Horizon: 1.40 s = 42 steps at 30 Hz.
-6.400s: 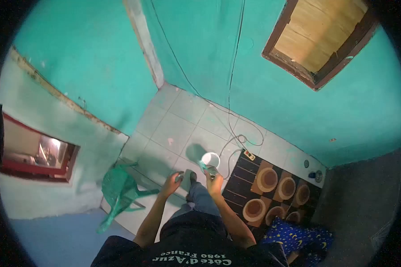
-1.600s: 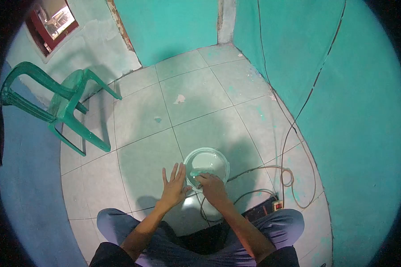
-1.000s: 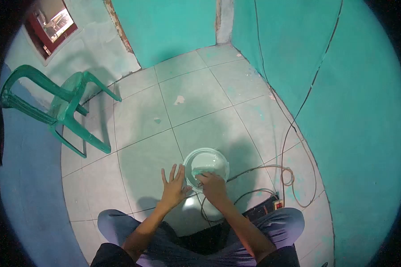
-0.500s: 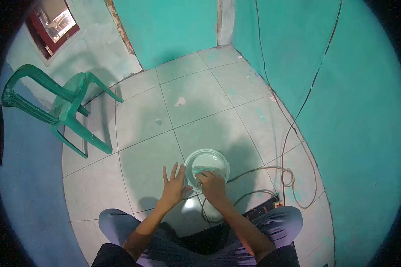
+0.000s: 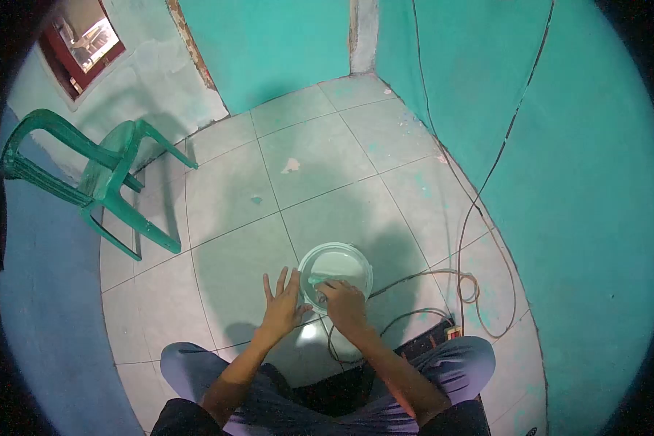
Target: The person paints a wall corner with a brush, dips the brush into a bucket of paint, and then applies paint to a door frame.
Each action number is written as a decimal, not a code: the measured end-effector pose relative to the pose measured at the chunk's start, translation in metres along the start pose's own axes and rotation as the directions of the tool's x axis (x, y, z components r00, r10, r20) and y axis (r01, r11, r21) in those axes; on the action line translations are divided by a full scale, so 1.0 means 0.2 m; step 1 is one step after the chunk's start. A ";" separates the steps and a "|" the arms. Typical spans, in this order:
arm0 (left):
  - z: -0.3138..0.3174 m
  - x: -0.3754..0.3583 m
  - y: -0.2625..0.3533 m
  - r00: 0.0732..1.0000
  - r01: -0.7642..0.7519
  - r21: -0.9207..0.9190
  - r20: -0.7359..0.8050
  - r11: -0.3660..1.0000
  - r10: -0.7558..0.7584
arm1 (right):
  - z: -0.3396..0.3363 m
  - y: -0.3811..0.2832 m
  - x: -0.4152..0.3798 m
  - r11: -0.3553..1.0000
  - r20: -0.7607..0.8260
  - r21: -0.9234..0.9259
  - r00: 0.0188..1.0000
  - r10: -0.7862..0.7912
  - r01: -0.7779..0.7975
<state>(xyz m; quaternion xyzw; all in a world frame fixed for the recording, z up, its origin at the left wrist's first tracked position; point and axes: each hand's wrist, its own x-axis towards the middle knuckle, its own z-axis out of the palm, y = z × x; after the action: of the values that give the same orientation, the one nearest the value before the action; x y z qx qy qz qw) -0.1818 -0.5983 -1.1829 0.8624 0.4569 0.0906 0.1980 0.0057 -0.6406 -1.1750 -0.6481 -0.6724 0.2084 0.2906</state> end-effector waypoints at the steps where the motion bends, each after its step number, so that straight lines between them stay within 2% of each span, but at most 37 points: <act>1: 0.00 0.00 0.00 1.000 -0.001 0.006 0.007 1.000 0.001 | 0.00 0.00 -0.01 0.997 0.004 -0.076 1.000 -0.026 0.026; 2: 0.00 0.00 0.00 1.000 -0.002 0.012 0.013 1.000 0.001 | 0.00 0.01 -0.01 0.987 0.009 -0.153 0.999 -0.053 0.054; 3: 0.00 0.00 0.00 1.000 0.000 0.010 0.012 1.000 0.000 | 0.00 0.01 -0.02 0.987 0.011 -0.153 0.999 -0.053 0.054; 5: 0.00 0.00 0.00 1.000 -0.001 0.013 0.004 1.000 0.001 | -0.04 0.00 0.00 1.000 0.065 -0.013 0.998 -0.004 0.004; 9: 0.02 -0.01 -0.01 1.000 -0.010 0.017 -0.005 1.000 0.010 | -0.02 -0.01 -0.01 0.993 0.005 -0.094 0.998 -0.065 0.066; 11: 0.00 0.00 0.00 1.000 0.004 0.014 0.013 1.000 -0.004 | -0.03 0.00 -0.01 1.000 0.047 -0.031 0.999 0.000 0.002; 15: -0.01 0.00 0.00 0.999 0.013 0.025 0.038 1.000 -0.014 | -0.03 0.02 0.00 0.999 0.033 0.033 0.999 0.036 -0.037; 17: -0.01 0.00 0.00 0.999 0.019 0.032 0.048 0.999 -0.021 | 0.01 0.03 -0.01 0.994 -0.010 -0.082 0.998 -0.069 0.068; 18: 0.00 0.00 -0.01 0.999 0.009 0.030 0.033 0.999 -0.010 | 0.01 0.05 -0.01 0.994 -0.009 -0.082 0.998 -0.069 0.068; 20: 0.01 0.00 -0.01 1.000 -0.004 0.027 0.020 1.000 0.004 | -0.02 0.02 0.01 0.997 0.082 0.054 0.996 0.043 -0.048; 21: 0.01 0.00 -0.01 1.000 -0.002 0.027 0.021 1.000 0.002 | -0.03 0.01 0.00 0.997 0.080 0.053 0.996 0.045 -0.050; 23: 0.01 0.00 -0.01 1.000 0.001 0.030 0.020 1.000 -0.002 | -0.04 0.00 0.00 0.997 -0.016 -0.042 0.998 -0.068 0.067; 24: 0.01 0.01 -0.01 1.000 0.007 0.036 0.026 0.999 -0.008 | -0.04 0.00 0.00 0.997 -0.015 -0.041 0.997 -0.070 0.069; 26: 0.01 0.01 -0.01 0.999 0.015 0.048 0.040 0.999 -0.017 | -0.05 0.01 0.01 0.997 0.056 0.081 0.998 0.014 -0.019; 27: 0.02 0.01 -0.02 0.999 0.012 0.043 0.031 0.999 -0.014 | -0.05 0.01 0.01 0.997 0.055 0.080 0.998 0.017 -0.022; 29: 0.00 0.01 0.00 0.999 0.025 0.014 0.023 1.000 -0.025 | -0.05 -0.01 0.00 0.996 -0.023 -0.051 0.997 -0.071 0.070; 32: -0.05 0.01 0.04 0.999 0.053 -0.054 0.016 0.997 -0.052 | -0.05 0.00 0.00 0.998 -0.010 0.050 0.999 -0.037 0.037; 36: -0.10 0.03 0.10 0.998 0.043 -0.076 -0.039 0.996 -0.046 | -0.13 -0.05 -0.03 0.998 -0.026 -0.042 0.998 -0.051 0.050; 38: -0.13 0.05 0.12 0.992 -0.074 -0.070 -0.108 0.995 0.067 | -0.15 -0.04 -0.06 0.989 -0.063 -0.037 0.988 -0.142 0.140; 42: -0.12 0.07 0.16 0.983 -0.115 -0.065 -0.155 0.991 0.104 | -0.23 -0.08 -0.10 0.981 -0.098 -0.056 0.977 -0.191 0.186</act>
<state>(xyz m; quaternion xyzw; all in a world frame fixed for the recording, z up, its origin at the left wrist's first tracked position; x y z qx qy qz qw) -0.1571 -0.5961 -1.1471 0.8689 0.4190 0.1831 0.1893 0.0237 -0.6659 -1.1323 -0.5980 -0.7196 0.1305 0.3280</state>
